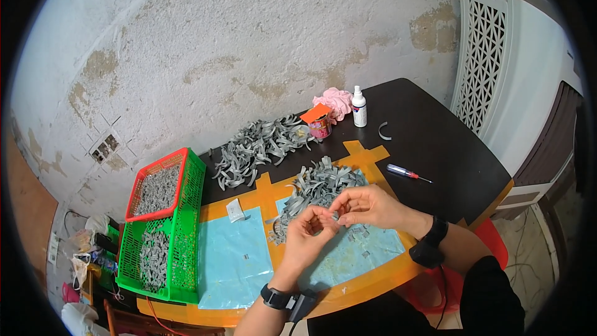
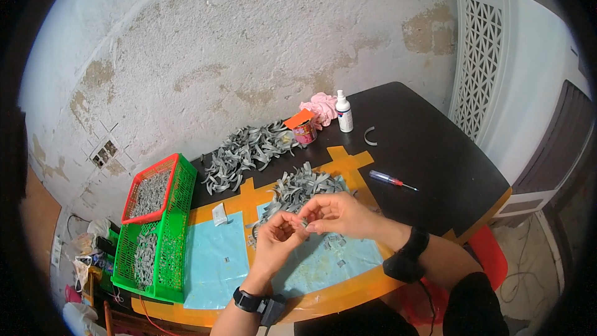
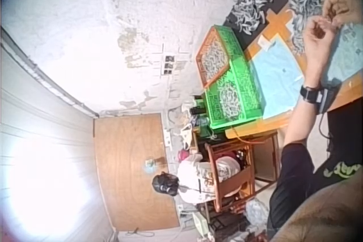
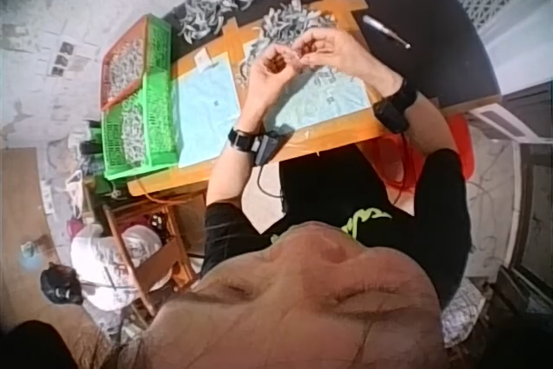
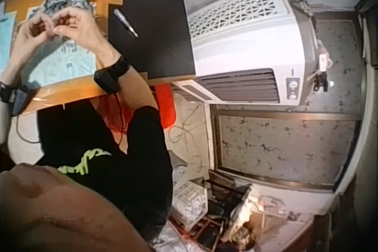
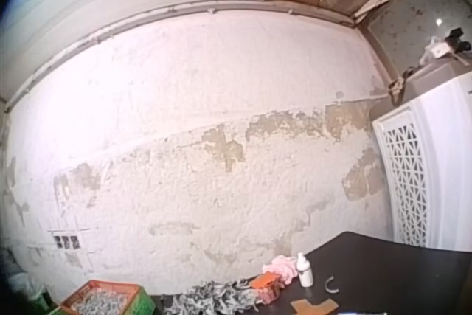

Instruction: The recorder is manually assembling small grey fabric components, likely as part of a shoe manufacturing process.

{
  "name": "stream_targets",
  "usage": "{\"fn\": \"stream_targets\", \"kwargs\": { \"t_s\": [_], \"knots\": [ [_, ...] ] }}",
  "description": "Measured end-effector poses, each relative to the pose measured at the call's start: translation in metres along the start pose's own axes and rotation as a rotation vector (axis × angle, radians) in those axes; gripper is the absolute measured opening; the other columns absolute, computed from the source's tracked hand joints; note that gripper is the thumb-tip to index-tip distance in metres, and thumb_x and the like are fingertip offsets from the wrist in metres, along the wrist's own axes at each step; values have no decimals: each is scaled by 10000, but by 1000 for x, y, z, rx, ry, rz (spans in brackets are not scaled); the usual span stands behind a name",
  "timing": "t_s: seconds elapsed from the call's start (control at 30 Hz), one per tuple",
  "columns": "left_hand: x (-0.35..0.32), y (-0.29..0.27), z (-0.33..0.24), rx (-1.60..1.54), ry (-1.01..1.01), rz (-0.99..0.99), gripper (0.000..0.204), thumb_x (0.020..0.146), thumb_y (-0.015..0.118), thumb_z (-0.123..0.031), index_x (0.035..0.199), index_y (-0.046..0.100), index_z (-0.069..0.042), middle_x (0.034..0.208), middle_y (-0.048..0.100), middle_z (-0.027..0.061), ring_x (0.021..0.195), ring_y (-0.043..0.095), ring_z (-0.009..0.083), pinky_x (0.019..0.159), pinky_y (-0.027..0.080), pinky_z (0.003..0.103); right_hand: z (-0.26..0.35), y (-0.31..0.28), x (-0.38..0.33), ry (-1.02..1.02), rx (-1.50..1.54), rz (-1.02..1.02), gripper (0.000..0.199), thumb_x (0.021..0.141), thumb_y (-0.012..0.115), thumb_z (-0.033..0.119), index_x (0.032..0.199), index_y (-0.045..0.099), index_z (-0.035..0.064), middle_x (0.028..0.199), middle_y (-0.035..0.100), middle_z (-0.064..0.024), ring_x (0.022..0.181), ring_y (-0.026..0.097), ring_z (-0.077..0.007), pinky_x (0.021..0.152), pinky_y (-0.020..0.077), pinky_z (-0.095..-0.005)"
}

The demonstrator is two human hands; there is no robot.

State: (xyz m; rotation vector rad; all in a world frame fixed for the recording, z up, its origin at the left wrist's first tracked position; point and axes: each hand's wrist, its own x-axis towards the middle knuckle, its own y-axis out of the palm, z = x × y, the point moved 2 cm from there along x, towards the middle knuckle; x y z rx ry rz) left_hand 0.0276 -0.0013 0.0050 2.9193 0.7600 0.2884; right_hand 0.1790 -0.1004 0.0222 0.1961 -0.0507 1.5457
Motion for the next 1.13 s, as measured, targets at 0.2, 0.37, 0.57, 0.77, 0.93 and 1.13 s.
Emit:
{"fn": "stream_targets", "kwargs": {
  "t_s": [0.2,0.37,0.57,0.77,0.93,1.13],
  "knots": [
    [0,3,-8,229,76,-71,198,814,672,22,1001,609,-3,957,617,21,878,580,80,779,480,229,-6,-2,0,-48,77,-11,170,850,622,-9,1011,569,-4,945,603,-49,857,600,-106,739,498,-249],
    [-2,0,-8,11,27,5,235,833,652,24,1064,615,-2,1005,636,42,888,600,94,780,483,225,-7,-3,0,-148,63,8,138,828,627,-50,954,587,-11,914,599,-48,832,611,-118,732,502,-249],
    [-1,-2,-10,14,-75,86,216,859,624,5,1072,590,5,972,648,48,873,631,133,810,500,250,0,-2,-1,-180,-74,22,78,829,613,-60,893,595,-19,886,593,-51,825,618,-124,730,504,-251],
    [-2,-2,-11,21,-68,106,201,871,606,1,1070,583,11,981,647,64,903,634,144,823,506,267,16,-4,-3,-53,-203,64,68,822,614,-74,869,583,-37,928,566,-75,829,598,-134,741,512,-261],
    [-2,-3,-10,129,-81,96,199,869,618,-16,1064,587,10,974,649,69,892,628,133,816,502,261,16,-7,-4,-101,-362,94,53,838,624,21,871,584,10,784,628,-13,776,610,-80,676,480,-240],
    [-3,-3,-14,570,67,90,219,871,632,-48,1088,607,-45,950,659,46,877,620,116,830,489,259,11,-9,-2,-175,-358,85,114,862,609,48,973,634,49,904,620,-46,791,603,-107,700,482,-256]
  ]
}}
